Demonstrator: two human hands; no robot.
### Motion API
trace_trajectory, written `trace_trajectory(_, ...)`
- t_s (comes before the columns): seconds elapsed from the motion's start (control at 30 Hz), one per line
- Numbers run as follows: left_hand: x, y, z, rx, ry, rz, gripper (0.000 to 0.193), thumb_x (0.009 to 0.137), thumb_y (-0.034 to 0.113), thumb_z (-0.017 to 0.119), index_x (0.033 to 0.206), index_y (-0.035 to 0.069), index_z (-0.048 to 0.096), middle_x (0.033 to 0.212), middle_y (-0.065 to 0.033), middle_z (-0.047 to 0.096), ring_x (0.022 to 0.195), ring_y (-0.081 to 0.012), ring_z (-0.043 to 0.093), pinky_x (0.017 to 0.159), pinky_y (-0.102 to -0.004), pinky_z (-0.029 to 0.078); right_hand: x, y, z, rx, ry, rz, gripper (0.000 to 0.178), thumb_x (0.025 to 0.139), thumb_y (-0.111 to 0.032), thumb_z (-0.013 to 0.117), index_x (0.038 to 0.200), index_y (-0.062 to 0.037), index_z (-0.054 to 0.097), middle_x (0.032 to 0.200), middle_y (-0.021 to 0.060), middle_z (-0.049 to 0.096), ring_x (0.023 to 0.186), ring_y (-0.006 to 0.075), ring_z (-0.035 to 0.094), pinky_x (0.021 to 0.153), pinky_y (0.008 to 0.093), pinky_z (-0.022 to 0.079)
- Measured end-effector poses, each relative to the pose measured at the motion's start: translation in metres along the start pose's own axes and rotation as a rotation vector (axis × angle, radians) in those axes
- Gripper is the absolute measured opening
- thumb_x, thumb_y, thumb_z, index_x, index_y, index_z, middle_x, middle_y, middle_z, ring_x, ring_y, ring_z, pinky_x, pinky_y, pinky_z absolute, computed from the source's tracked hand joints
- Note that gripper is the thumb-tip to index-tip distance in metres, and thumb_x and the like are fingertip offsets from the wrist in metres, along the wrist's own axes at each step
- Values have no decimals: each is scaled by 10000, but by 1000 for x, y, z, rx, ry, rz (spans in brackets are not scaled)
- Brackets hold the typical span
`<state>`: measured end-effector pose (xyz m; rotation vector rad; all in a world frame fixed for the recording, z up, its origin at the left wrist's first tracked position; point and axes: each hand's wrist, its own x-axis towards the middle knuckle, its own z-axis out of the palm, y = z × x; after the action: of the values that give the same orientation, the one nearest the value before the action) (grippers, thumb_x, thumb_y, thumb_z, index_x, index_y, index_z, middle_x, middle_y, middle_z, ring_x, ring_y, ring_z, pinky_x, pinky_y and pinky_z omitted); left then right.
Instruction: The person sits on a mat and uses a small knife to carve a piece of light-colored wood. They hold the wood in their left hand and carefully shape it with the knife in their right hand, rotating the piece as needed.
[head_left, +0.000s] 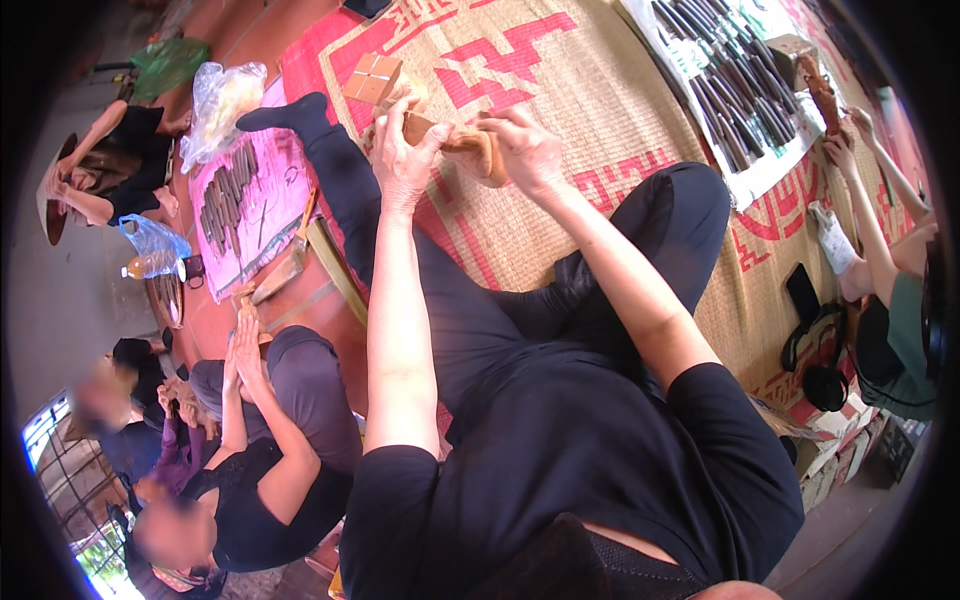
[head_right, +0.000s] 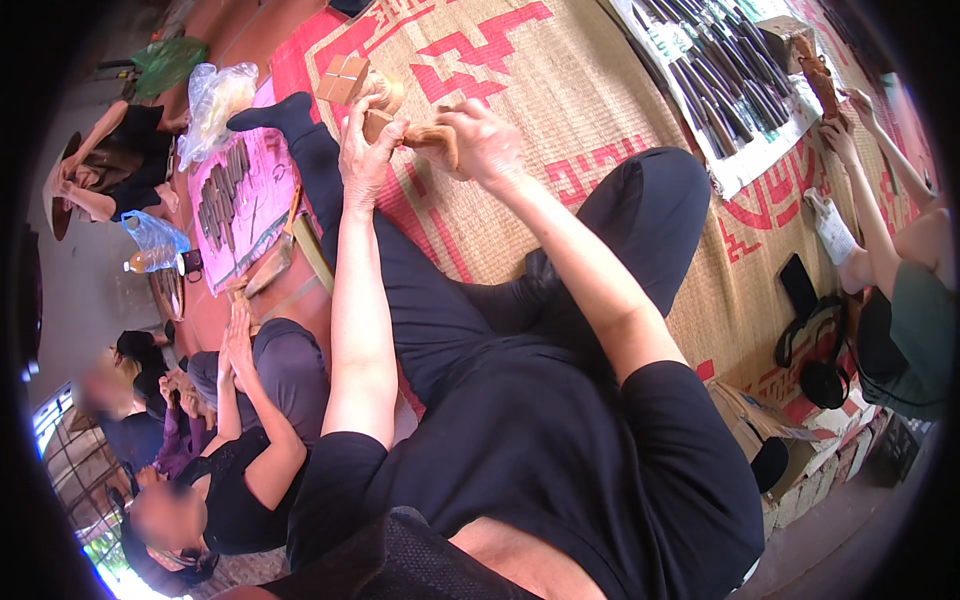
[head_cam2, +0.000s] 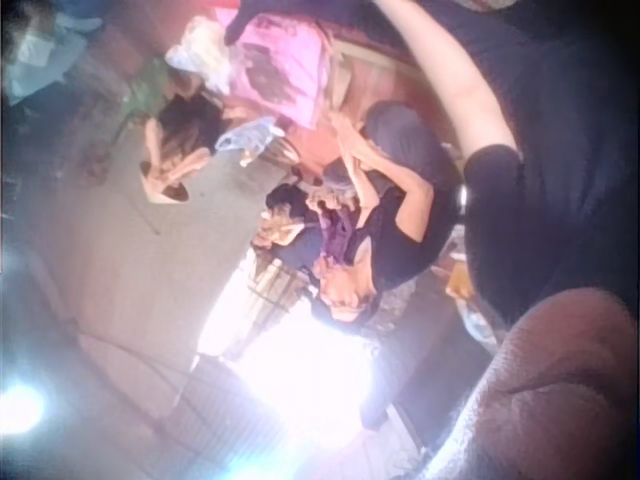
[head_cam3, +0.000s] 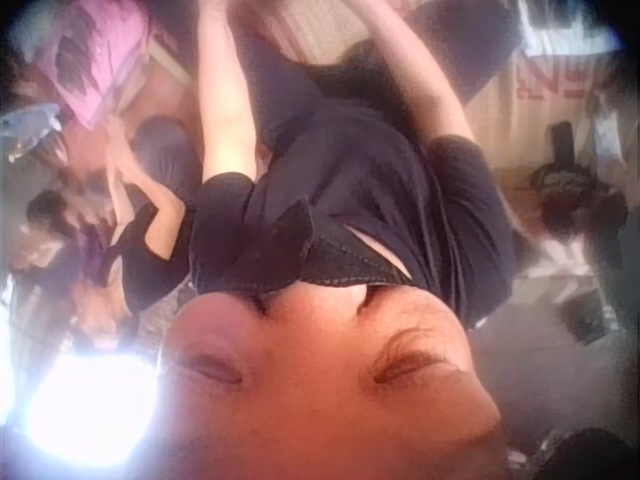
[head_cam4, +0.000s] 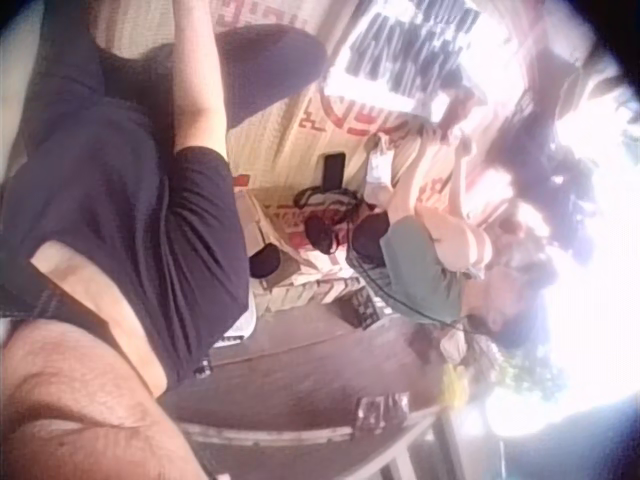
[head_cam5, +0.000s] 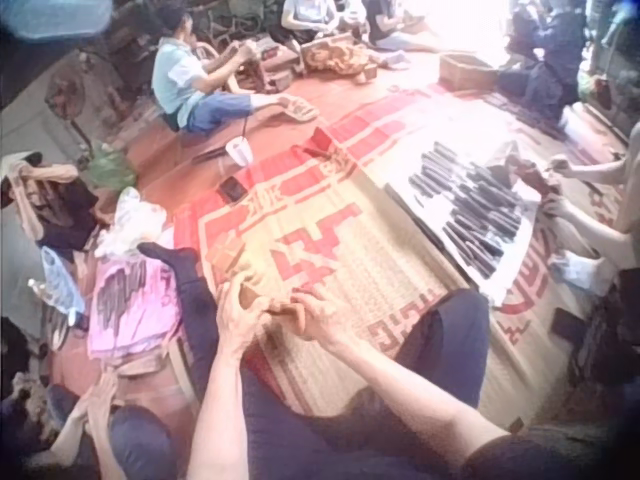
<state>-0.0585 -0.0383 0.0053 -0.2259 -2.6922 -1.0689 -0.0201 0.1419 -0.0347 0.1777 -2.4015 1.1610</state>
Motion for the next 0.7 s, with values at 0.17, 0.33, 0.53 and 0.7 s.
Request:
trace_trajectory(0.17, -3, -5, -6, -108, 17, -35, 589, 746, 481, 788, 1192, 149, 593, 1040, -110, 572, 1030, -296, 579, 922, -426, 457, -15, 2, 37, -5, 45, -196, 144, 839, -166, 702, 984, -160, 705, 952, -9, 649, 795, 198, 688, 662, 323, 573)
trace_trajectory(0.33, -15, 2, -9, -29, -27, -7, 628, 773, 502, 747, 1245, 124, 577, 1106, -118, 576, 1083, -267, 568, 963, -380, 437, -17, 37, 26, -89, -138, -50, 101, 828, -166, 729, 927, -151, 719, 896, 5, 641, 750, 192, 680, 633, 325, 561)
trace_trajectory(0.53, -6, 4, -8, -54, -23, -19, 626, 780, 490, 746, 1248, 111, 575, 1127, -128, 577, 1096, -265, 563, 977, -377, 429, -9, 4, 33, 51, 43, -201, 82, 784, -184, 724, 844, -130, 709, 876, 7, 625, 739, 209, 672, 622, 332, 557)
trace_trajectory(0.7, -9, -2, -17, -135, -50, -31, 633, 794, 465, 743, 1264, 80, 564, 1158, -129, 563, 1104, -242, 556, 982, -367, 427, -22, 50, 24, -119, -196, -106, 134, 767, -221, 741, 865, -133, 713, 929, 22, 635, 781, 208, 688, 636, 339, 560)
